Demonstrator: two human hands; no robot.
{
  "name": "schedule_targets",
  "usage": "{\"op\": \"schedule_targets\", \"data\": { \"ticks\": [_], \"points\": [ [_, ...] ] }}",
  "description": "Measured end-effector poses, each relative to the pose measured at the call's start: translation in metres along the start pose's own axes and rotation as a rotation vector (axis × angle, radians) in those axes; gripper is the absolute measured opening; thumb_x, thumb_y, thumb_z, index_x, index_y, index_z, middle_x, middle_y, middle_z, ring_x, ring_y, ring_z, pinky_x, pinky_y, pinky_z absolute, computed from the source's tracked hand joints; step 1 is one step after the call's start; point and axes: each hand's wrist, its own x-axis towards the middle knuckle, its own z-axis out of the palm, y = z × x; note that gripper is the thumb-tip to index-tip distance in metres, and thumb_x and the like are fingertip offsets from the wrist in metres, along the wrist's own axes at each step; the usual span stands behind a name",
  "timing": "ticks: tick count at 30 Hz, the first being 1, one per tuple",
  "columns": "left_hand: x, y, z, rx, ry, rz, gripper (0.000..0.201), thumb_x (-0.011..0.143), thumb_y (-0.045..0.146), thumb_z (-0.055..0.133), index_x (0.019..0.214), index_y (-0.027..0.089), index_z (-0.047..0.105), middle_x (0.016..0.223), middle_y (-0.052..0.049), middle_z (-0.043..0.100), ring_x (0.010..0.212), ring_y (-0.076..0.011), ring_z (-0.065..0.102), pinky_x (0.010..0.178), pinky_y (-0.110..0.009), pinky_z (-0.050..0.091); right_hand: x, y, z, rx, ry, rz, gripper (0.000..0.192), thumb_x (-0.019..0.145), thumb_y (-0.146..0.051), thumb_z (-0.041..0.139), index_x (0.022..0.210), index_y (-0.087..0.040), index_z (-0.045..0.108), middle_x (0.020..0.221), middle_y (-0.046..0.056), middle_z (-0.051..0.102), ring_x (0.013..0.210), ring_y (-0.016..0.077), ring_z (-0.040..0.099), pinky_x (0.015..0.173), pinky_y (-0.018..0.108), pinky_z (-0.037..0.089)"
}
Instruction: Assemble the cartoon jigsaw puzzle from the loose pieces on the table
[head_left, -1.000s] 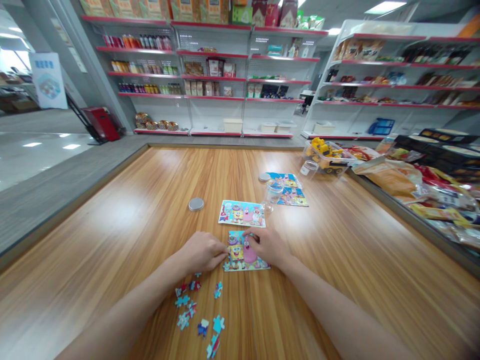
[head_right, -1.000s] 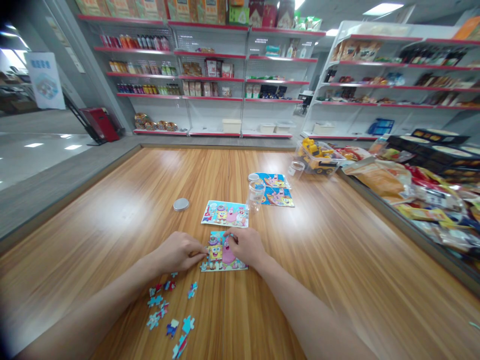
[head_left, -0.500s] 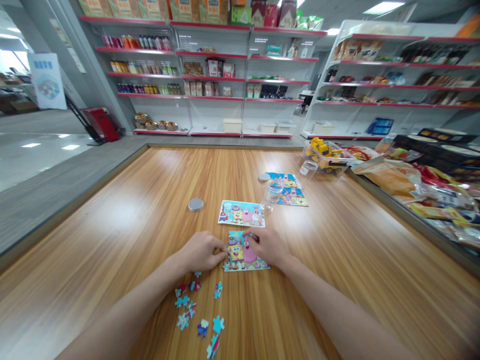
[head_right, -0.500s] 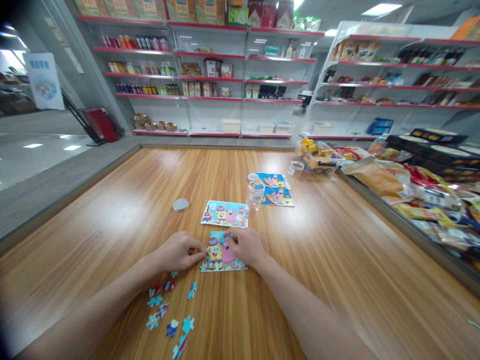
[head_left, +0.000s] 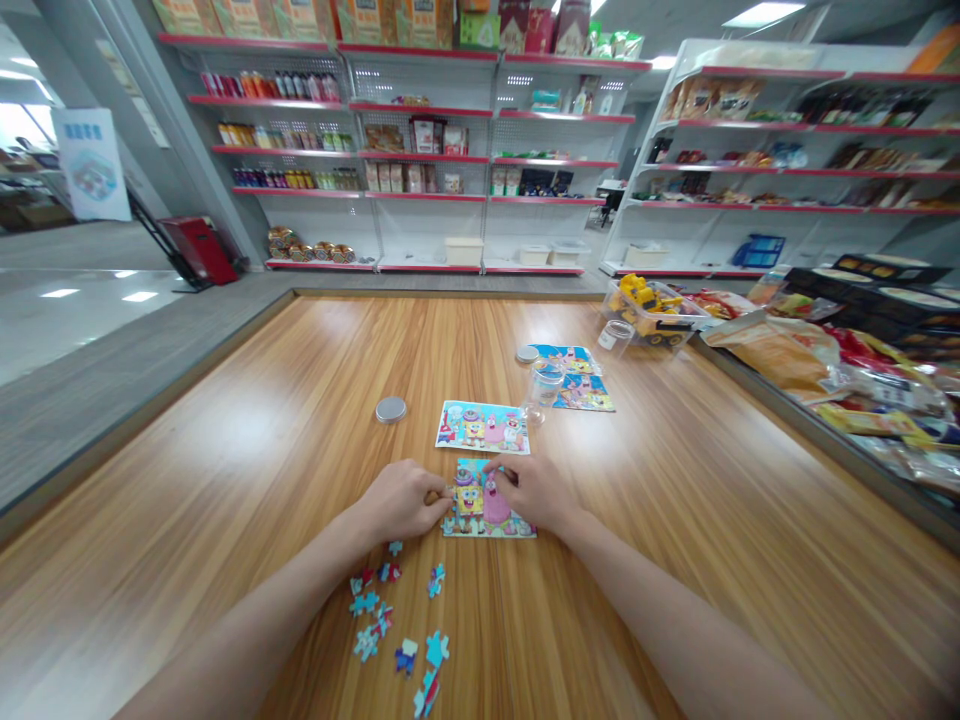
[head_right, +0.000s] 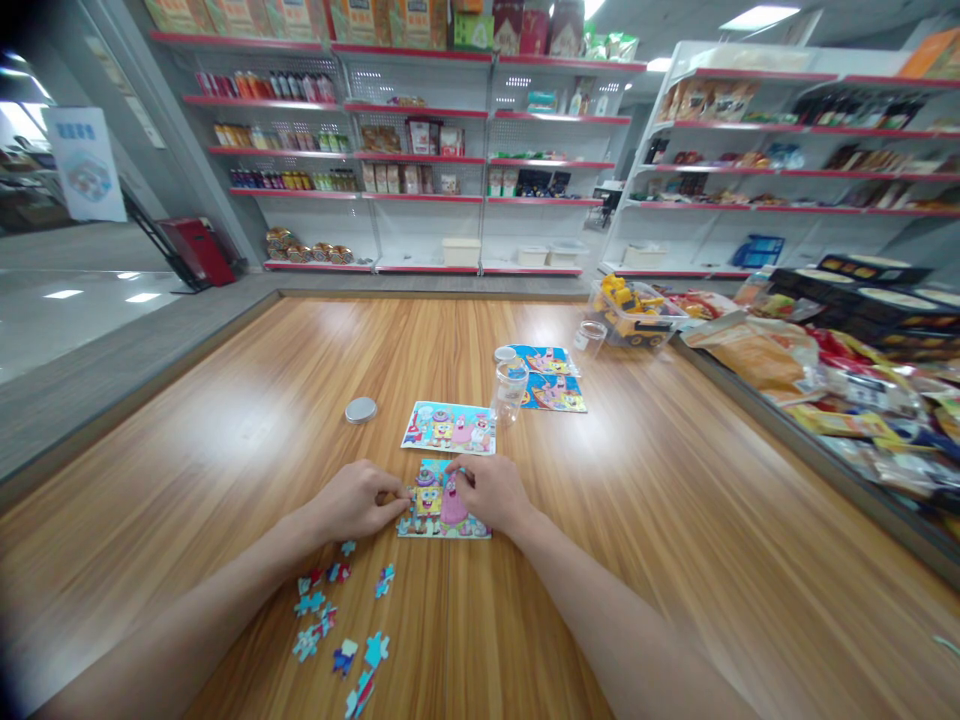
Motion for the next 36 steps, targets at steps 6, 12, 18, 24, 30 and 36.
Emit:
{"op": "schedule_targets", "data": {
  "ticks": [6, 12, 18, 24, 30, 36],
  "points": [
    [-0.001, -0.004, 0.000, -0.049, -0.019, 0.002, 0.023, 0.086, 0.035, 0.058, 0.077, 0.022, 0.075, 0.055, -0.001, 0.062, 0.049, -0.0114, 0.050, 0.052, -0.022, 0.029, 0.000, -0.001, 0.000, -0.004, -0.004, 0.000, 0.024, 0.083, -0.020, 0.051, 0.092, -0.024, 0.073, 0.063, -0.001, 0.064, 0.056, 0.0129, 0.054, 0.055, 0.023, 0.032],
    [-0.001, -0.011, 0.000, -0.269, -0.029, -0.001, 0.029, 0.086, 0.039, 0.058, 0.076, 0.018, 0.074, 0.052, 0.001, 0.055, 0.047, -0.0089, 0.041, 0.050, -0.022, 0.025, 0.000, 0.001, 0.000, -0.002, -0.003, 0.003, 0.024, 0.083, -0.021, 0.051, 0.093, -0.024, 0.073, 0.060, -0.002, 0.062, 0.055, 0.0128, 0.053, 0.055, 0.023, 0.031],
    [0.004, -0.039, -0.006, -0.765, 0.112, -0.247, 0.047, 0.089, 0.052, 0.049, 0.091, 0.009, 0.068, 0.053, 0.003, 0.045, 0.046, -0.0079, 0.032, 0.044, -0.020, 0.023, 0.000, 0.001, 0.000, -0.012, 0.001, -0.005, 0.024, 0.083, -0.020, 0.051, 0.092, -0.024, 0.073, 0.060, -0.002, 0.062, 0.056, 0.0126, 0.054, 0.056, 0.023, 0.031],
    [0.001, -0.056, -0.029, -0.672, -0.316, -0.235, 0.029, 0.074, 0.040, 0.070, 0.074, 0.011, 0.069, 0.057, 0.001, 0.055, 0.046, -0.0073, 0.045, 0.042, -0.017, 0.031, 0.001, 0.001, -0.001, -0.003, -0.014, -0.003, 0.025, 0.083, -0.020, 0.051, 0.094, -0.024, 0.073, 0.068, -0.001, 0.067, 0.060, 0.0130, 0.057, 0.057, 0.023, 0.033],
    [-0.006, -0.066, -0.040, -0.605, -0.515, -0.292, 0.025, 0.074, 0.038, 0.068, 0.077, 0.013, 0.065, 0.051, 0.003, 0.053, 0.033, -0.0084, 0.042, 0.030, -0.017, 0.026, 0.000, 0.000, 0.000, -0.008, -0.005, -0.006, 0.025, 0.082, -0.019, 0.052, 0.093, -0.023, 0.073, 0.061, -0.002, 0.063, 0.054, 0.0122, 0.053, 0.055, 0.023, 0.030],
    [-0.005, -0.068, -0.042, -0.620, -0.570, -0.218, 0.029, 0.071, 0.033, 0.073, 0.095, 0.016, 0.071, 0.056, 0.004, 0.050, 0.044, -0.0068, 0.042, 0.037, -0.016, 0.029, 0.000, 0.000, 0.000, 0.005, -0.010, -0.002, 0.024, 0.082, -0.020, 0.052, 0.093, -0.023, 0.073, 0.062, -0.001, 0.064, 0.055, 0.0121, 0.054, 0.055, 0.023, 0.031]
  ]
}}
